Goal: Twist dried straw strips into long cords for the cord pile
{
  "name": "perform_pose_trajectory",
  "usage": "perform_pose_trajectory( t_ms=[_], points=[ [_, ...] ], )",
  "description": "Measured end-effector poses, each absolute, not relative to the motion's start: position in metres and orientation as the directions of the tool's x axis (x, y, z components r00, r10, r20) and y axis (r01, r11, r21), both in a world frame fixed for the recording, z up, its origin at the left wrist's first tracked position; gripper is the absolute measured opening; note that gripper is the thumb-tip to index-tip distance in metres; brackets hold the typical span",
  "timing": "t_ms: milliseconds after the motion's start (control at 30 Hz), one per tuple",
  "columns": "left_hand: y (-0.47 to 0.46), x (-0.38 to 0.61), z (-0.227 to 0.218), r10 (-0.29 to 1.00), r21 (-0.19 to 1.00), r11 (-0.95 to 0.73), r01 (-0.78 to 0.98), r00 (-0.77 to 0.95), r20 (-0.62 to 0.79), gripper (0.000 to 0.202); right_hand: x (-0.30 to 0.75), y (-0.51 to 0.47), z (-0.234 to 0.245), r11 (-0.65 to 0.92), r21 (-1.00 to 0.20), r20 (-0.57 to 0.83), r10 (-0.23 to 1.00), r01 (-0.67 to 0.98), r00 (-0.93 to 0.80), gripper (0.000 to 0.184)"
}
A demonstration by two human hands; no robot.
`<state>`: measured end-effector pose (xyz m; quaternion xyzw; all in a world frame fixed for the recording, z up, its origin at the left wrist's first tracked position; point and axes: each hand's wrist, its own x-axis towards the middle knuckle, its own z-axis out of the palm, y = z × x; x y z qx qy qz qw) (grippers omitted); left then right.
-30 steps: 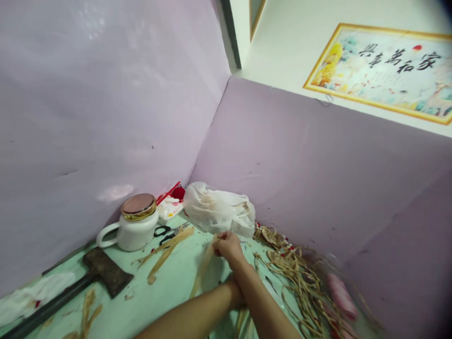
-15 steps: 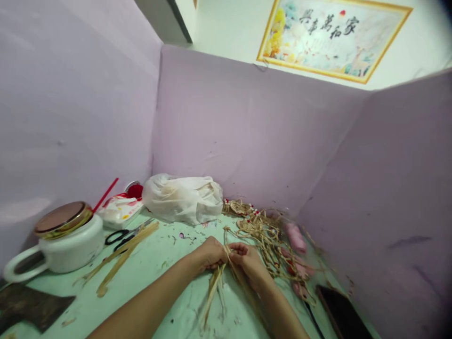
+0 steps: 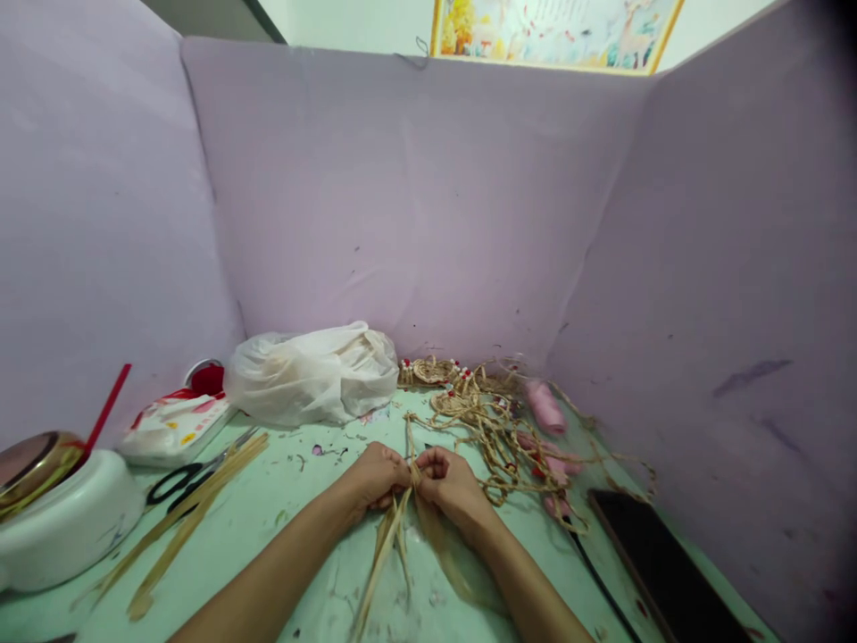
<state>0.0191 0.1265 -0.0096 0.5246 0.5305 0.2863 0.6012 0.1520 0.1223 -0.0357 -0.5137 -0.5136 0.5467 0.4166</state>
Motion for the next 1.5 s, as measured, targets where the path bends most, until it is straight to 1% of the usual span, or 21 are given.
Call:
perform_pose_trajectory(
  t_ms=[133, 267, 400, 600, 733, 833, 933, 1000, 1067, 1100, 1167, 1233, 1300, 1367, 1400, 1433, 1500],
  points=[
    [0.127, 0.019, -0.009, 0.903, 0.927, 0.266, 0.266, 0.267, -0.336, 0.014, 0.153, 0.123, -0.036, -0.114, -0.991, -0.122, 0.985, 0.07, -0.119, 0.021],
    [0.128, 0.021, -0.013, 0.917, 0.937, 0.255, 0.238, 0.248, -0.313, 0.01, 0.154, 0.123, -0.033, -0.153, -0.987, -0.157, 0.979, 0.046, -0.13, 0.02],
    [0.129, 0.022, -0.015, 0.921, 0.941, 0.252, 0.225, 0.241, -0.305, 0.007, 0.152, 0.122, -0.032, -0.189, -0.981, -0.192, 0.978, 0.051, -0.079, 0.012],
    [0.129, 0.022, -0.012, 0.922, 0.936, 0.266, 0.231, 0.221, -0.317, 0.008, 0.153, 0.123, -0.038, -0.112, -0.99, -0.12, 0.988, 0.08, -0.102, 0.015],
    [0.128, 0.023, -0.011, 0.925, 0.932, 0.263, 0.248, 0.209, -0.316, 0.009, 0.157, 0.127, -0.042, -0.001, -0.992, -0.019, 0.989, 0.125, -0.146, 0.015],
    [0.127, 0.026, -0.012, 0.931, 0.927, 0.263, 0.268, 0.181, -0.317, 0.011, 0.156, 0.126, -0.043, 0.101, -0.972, 0.071, 0.987, 0.213, -0.144, 0.012],
    [0.127, 0.029, -0.013, 0.934, 0.911, 0.295, 0.288, 0.114, -0.338, 0.015, 0.152, 0.122, -0.043, 0.19, -0.919, 0.164, 0.981, 0.347, -0.103, 0.011],
    [0.127, 0.031, -0.013, 0.936, 0.903, 0.312, 0.295, 0.068, -0.345, 0.018, 0.149, 0.119, -0.043, 0.199, -0.883, 0.192, 0.98, 0.426, -0.059, 0.012],
    [0.127, 0.033, -0.013, 0.938, 0.901, 0.316, 0.296, 0.045, -0.344, 0.019, 0.148, 0.119, -0.043, 0.177, -0.877, 0.2, 0.98, 0.446, 0.005, 0.013],
    [0.128, 0.033, -0.013, 0.938, 0.901, 0.316, 0.297, 0.046, -0.344, 0.02, 0.148, 0.12, -0.044, 0.165, -0.889, 0.201, 0.979, 0.427, 0.04, 0.014],
    [0.128, 0.032, -0.013, 0.935, 0.902, 0.313, 0.298, 0.068, -0.347, 0.019, 0.152, 0.124, -0.045, 0.142, -0.933, 0.182, 0.979, 0.33, 0.093, 0.018],
    [0.128, 0.031, -0.012, 0.932, 0.905, 0.301, 0.301, 0.106, -0.345, 0.018, 0.159, 0.13, -0.042, 0.093, -0.981, 0.116, 0.984, 0.169, 0.132, 0.024],
    [0.127, 0.029, -0.011, 0.929, 0.905, 0.293, 0.308, 0.133, -0.346, 0.017, 0.17, 0.135, -0.034, 0.033, -0.999, 0.028, 0.987, -0.027, 0.158, 0.029],
    [0.127, 0.028, -0.01, 0.925, 0.903, 0.29, 0.316, 0.15, -0.35, 0.018, 0.183, 0.138, -0.019, 0.012, -0.975, -0.03, 0.983, -0.222, 0.184, 0.033],
    [0.127, 0.028, -0.009, 0.925, 0.903, 0.287, 0.319, 0.154, -0.348, 0.017, 0.191, 0.138, -0.008, 0.015, -0.958, -0.045, 0.978, -0.287, 0.202, 0.035],
    [0.126, 0.028, -0.009, 0.926, 0.904, 0.28, 0.323, 0.157, -0.343, 0.016, 0.2, 0.138, 0.003, 0.04, -0.938, -0.041, 0.973, -0.343, 0.226, 0.035],
    [0.126, 0.028, -0.008, 0.929, 0.906, 0.266, 0.329, 0.164, -0.333, 0.015, 0.22, 0.135, 0.031, 0.136, -0.887, 0.024, 0.968, -0.441, 0.25, 0.033]
  ],
)
